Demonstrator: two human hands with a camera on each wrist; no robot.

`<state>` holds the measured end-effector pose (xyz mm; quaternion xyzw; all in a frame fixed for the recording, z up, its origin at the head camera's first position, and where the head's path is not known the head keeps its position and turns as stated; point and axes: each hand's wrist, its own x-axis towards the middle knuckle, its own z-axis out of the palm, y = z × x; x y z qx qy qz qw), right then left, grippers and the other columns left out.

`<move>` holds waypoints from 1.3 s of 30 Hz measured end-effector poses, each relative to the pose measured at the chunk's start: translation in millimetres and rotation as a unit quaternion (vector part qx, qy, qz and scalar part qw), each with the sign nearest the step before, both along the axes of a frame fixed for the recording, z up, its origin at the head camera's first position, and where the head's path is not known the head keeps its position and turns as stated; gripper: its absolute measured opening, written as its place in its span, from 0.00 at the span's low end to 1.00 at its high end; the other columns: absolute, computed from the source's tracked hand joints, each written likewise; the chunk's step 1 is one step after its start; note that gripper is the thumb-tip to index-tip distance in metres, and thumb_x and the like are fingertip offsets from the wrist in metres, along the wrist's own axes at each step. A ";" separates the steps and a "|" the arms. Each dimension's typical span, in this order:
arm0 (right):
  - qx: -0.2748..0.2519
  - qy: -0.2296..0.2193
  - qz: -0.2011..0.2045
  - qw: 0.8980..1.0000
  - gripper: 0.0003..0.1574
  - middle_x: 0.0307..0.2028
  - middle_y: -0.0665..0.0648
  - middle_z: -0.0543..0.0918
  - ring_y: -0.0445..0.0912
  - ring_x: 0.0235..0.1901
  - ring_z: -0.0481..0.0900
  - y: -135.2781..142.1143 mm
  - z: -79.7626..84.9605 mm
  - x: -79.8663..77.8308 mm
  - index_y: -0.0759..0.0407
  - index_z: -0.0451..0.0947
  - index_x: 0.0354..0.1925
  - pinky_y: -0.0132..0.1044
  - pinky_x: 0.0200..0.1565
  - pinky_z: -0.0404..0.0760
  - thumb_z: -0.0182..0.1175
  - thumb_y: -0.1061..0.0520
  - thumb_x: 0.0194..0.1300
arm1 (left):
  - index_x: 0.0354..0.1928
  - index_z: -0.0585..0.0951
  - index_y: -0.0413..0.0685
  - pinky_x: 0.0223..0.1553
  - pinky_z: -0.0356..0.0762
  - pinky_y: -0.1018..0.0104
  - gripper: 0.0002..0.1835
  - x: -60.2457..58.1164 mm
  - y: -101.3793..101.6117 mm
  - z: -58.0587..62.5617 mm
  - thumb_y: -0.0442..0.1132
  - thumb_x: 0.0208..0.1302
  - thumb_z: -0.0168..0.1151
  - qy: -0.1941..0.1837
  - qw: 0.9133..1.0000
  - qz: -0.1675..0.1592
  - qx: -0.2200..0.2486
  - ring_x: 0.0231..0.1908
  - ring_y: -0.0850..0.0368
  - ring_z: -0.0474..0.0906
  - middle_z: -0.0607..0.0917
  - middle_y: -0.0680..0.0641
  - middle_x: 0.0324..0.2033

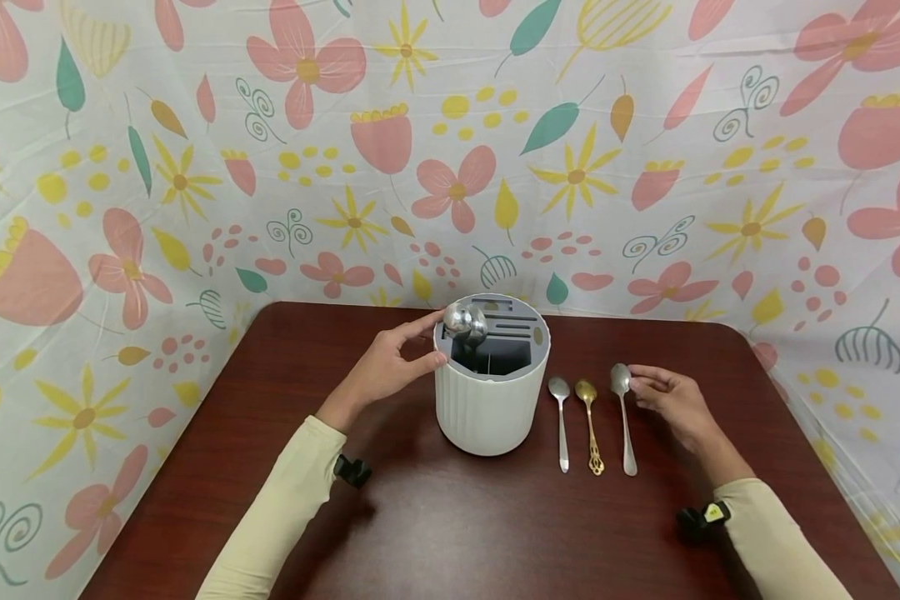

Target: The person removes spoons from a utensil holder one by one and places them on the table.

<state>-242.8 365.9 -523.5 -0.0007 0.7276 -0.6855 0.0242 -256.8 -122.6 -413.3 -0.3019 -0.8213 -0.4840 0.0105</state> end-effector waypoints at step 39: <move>0.137 -0.022 -0.005 0.990 0.32 0.38 0.42 0.88 0.38 0.33 0.84 -6.0 -8.1 -3.6 0.77 0.70 0.65 0.34 0.35 0.85 0.63 0.56 0.74 | 0.74 0.68 0.76 0.59 0.75 0.47 0.34 0.7 -0.3 0.8 0.57 0.68 0.67 -0.010 1.000 0.001 0.001 0.61 0.56 0.74 0.75 0.63 0.68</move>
